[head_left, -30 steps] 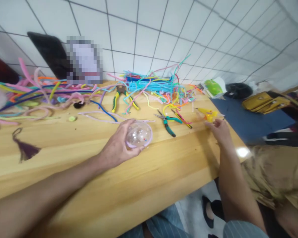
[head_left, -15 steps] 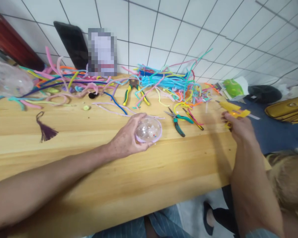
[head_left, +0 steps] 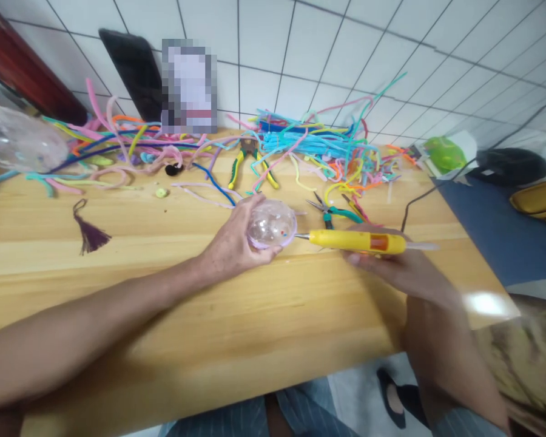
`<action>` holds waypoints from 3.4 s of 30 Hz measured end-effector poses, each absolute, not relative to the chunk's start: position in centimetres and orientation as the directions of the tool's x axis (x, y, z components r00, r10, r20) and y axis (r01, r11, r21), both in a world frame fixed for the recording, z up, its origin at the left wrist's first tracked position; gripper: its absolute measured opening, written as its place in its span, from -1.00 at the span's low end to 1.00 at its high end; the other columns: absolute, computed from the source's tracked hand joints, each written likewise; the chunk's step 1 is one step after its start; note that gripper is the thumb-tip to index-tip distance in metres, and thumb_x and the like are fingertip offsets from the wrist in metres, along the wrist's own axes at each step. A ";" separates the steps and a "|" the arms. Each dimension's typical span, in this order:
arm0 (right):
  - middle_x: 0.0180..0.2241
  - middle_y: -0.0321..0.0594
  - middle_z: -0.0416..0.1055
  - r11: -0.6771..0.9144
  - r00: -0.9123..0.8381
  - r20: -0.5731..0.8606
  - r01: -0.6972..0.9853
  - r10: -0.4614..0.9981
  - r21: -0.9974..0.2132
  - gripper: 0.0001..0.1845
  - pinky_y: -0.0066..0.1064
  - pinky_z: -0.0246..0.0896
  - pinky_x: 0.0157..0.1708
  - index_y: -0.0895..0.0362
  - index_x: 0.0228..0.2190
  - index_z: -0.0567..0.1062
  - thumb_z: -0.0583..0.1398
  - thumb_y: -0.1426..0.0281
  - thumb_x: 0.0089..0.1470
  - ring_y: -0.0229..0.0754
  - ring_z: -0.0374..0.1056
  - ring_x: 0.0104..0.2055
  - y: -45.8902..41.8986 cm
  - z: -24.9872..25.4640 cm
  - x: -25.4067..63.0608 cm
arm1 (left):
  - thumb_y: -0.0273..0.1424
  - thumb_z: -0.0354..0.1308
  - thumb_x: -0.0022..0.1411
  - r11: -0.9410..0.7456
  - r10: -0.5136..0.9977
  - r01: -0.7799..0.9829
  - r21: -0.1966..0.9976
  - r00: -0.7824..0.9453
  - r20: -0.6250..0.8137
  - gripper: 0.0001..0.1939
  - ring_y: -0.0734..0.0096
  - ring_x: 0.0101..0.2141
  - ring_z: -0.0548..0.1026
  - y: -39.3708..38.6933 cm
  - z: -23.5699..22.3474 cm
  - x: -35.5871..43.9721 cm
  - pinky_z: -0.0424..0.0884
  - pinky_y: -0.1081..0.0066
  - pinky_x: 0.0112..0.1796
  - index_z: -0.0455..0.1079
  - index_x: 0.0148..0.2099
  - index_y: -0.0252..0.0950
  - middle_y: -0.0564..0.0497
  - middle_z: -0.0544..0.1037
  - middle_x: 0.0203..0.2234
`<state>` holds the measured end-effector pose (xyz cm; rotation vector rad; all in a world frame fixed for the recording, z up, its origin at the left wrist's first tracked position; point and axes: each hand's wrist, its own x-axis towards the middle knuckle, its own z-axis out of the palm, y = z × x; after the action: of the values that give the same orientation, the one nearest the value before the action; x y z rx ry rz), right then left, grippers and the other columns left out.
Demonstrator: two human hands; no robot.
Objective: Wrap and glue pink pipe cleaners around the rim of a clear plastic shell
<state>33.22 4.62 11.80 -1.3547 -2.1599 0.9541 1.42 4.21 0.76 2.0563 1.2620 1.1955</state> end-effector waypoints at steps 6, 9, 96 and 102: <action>-0.41 -0.27 0.51 0.328 -0.502 -0.036 0.615 0.864 -0.717 -0.68 -0.29 0.38 -0.42 0.03 -0.31 0.61 0.35 0.04 0.24 -0.14 0.38 -0.44 4.5 10.0 33.9 | -0.26 0.50 0.18 -0.544 0.838 0.495 0.677 0.289 0.462 0.00 -0.17 0.39 0.37 4.2 1.2 1.1 0.36 -0.15 0.39 0.05 0.50 -0.20 -0.31 0.36 0.35; -0.32 -0.26 0.58 0.362 -0.520 0.001 0.594 0.854 -0.718 -0.77 -0.27 0.44 -0.35 0.00 -0.23 0.62 0.34 0.11 0.27 -0.13 0.44 -0.41 4.1 9.7 34.0 | -0.25 0.49 0.20 -0.553 0.832 0.500 0.666 0.299 0.467 -0.01 -0.17 0.39 0.37 4.1 1.3 1.0 0.35 -0.17 0.39 0.03 0.50 -0.18 -0.30 0.36 0.35; -0.27 -0.23 0.56 0.547 -0.649 0.095 0.542 0.755 -0.638 -0.92 -0.29 0.36 -0.26 0.03 -0.15 0.52 0.22 0.30 0.40 -0.11 0.50 -0.29 3.1 10.0 32.2 | -0.07 0.50 0.25 -0.613 0.789 0.522 0.594 0.370 0.490 0.07 -0.19 0.41 0.34 4.6 0.6 0.3 0.34 -0.22 0.37 -0.05 0.55 -0.18 -0.35 0.32 0.38; -0.29 -0.23 0.56 0.533 -0.640 0.095 0.537 0.762 -0.654 -0.90 -0.30 0.35 -0.30 0.03 -0.16 0.53 0.23 0.29 0.38 -0.11 0.48 -0.32 3.2 9.7 32.3 | -0.10 0.52 0.21 -0.604 0.796 0.536 0.590 0.366 0.482 0.09 -0.17 0.41 0.34 4.6 0.5 0.3 0.35 -0.19 0.38 -0.06 0.54 -0.17 -0.33 0.32 0.38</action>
<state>32.28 3.19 9.73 -1.0685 -2.4043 0.8405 0.33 4.58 0.53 2.2993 1.1704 1.0918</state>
